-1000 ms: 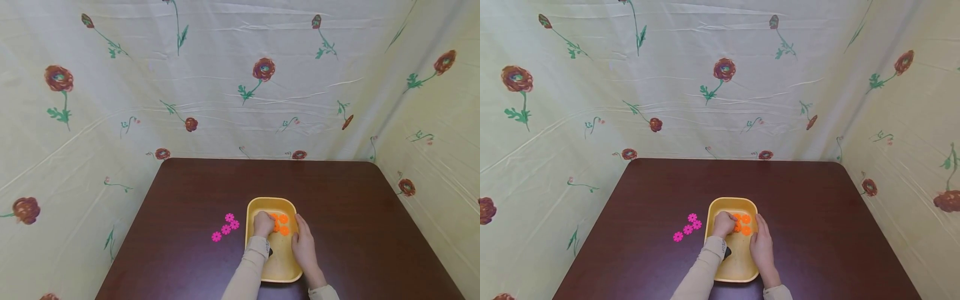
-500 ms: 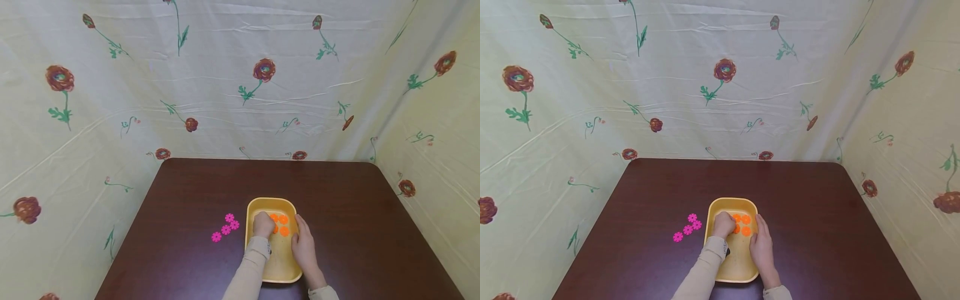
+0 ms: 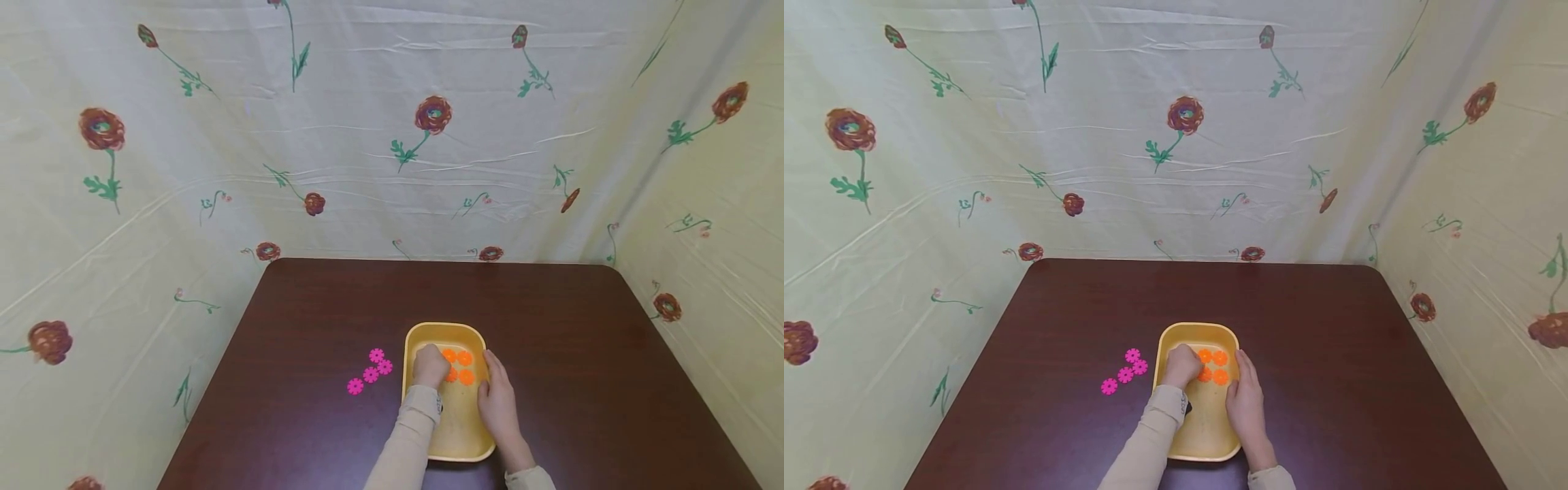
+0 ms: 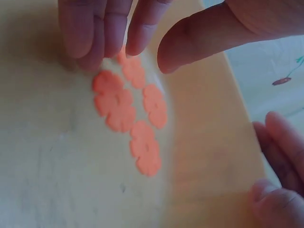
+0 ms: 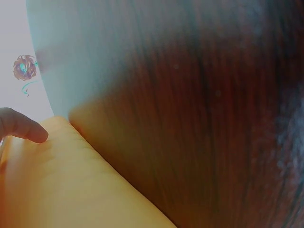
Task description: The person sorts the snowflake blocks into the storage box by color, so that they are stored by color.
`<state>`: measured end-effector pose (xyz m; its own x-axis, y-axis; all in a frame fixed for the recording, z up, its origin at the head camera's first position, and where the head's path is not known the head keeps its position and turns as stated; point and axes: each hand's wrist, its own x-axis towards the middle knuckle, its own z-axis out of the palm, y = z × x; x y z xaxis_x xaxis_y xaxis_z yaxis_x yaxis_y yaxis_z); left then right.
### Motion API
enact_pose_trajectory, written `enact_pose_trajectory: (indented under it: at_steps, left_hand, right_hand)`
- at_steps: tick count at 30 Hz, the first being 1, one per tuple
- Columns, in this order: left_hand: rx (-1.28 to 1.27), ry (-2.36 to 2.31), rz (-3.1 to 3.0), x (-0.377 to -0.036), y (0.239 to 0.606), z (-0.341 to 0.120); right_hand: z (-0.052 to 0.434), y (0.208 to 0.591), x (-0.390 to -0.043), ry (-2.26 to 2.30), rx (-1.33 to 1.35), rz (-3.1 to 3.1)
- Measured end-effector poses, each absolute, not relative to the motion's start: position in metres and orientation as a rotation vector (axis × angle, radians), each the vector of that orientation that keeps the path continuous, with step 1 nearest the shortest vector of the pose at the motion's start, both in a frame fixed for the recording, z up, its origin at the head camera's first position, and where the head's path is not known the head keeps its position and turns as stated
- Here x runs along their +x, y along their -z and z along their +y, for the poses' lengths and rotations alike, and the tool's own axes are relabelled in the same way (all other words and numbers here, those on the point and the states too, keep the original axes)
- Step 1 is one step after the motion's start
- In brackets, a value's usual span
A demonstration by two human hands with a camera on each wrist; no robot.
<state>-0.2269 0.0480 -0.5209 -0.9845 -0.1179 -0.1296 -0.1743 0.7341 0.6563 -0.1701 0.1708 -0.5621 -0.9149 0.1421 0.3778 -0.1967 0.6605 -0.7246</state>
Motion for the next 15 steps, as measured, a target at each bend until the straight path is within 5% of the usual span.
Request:
enact_pose_trajectory:
  at_steps: [15]
  left_hand:
    - [-0.223,-1.03,2.877,-0.229,0.484,0.038]
  right_hand:
    - [0.17,0.56,-0.169,-1.142,0.054,-2.458]
